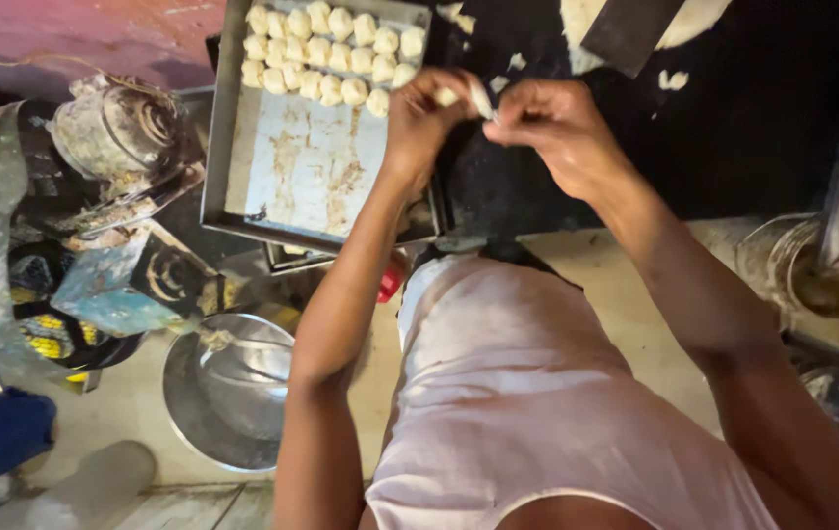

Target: The person prepares pieces of dough by hand, cutting portions from a larger strip using a scraper and placing the formed dough balls into a metal tray.

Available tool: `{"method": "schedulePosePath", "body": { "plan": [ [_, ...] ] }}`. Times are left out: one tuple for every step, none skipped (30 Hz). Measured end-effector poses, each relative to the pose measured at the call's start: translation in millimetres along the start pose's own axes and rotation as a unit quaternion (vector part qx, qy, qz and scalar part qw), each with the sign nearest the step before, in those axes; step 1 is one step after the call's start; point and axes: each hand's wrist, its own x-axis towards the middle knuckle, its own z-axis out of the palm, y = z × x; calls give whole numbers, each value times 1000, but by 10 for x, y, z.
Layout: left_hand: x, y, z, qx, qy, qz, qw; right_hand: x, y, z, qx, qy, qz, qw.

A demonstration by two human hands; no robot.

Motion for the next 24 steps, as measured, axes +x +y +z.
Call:
{"method": "schedulePosePath", "body": {
  "plan": [
    [-50,-17,-115,1,0,-6,1000,-97,52,-15,65,-53,3,997],
    [-16,13,-230,11,70,-43,997,-53,65,-41,61,-57,0,997],
    [17,56,-313,20,141,-79,987,3,77,-57,2,19,-6,1000],
    [-40,90,-364,22,141,-84,986,-21,142,-21,-49,101,-7,994],
    [-98,125,-394,38,104,-91,990,-42,197,26,-45,103,-3,994],
    [-139,175,-413,54,66,-94,992,-18,220,87,-90,113,15,989],
    [-228,215,-404,57,67,-95,992,20,226,177,-134,122,34,983],
    [-308,235,-368,34,25,-131,991,89,185,260,-136,115,33,983],
    [-330,253,-364,10,-16,-166,986,147,138,356,-97,77,33,992],
    [-418,240,-354,5,-17,-181,983,56,146,485,-50,54,45,996],
    [-487,223,-351,68,-48,-85,993,25,150,600,-45,63,56,995],
    [-499,220,-362,130,-80,19,988,80,133,691,-262,85,-56,960],
    [-559,229,-361,126,-83,12,988,107,128,785,-464,99,-161,865],
    [-588,247,-366,109,-14,-32,993,142,127,872,-466,102,-160,864],
    [-593,265,-385,90,54,-77,991,155,147,958,-502,40,-264,822],
    [-603,287,-446,89,52,-84,991,125,197,1037,-528,-23,-357,770],
    [-592,314,-533,-70,46,-161,983,127,237,1077,-528,-20,-351,773],
    [-597,335,-591,-227,40,-233,945,154,267,1102,-530,-4,-342,776],
    [-644,355,-611,-229,40,-238,943,160,291,1140,-532,13,-333,778],
    [-659,383,-629,-221,44,-273,935,182,283,1168,-532,12,-334,778],
    [-665,410,-642,-213,49,-307,926,194,253,1200,-516,41,-301,801],
    [-676,436,-667,-211,50,-309,926,208,238,1265,-496,72,-266,824],
    [-691,455,-684,-142,-2,-248,958,258,186,1295,-494,72,-266,825],
    [-688,475,-715,-71,-58,-184,979,340,91,1278,-443,55,-224,866]
  ]
}}
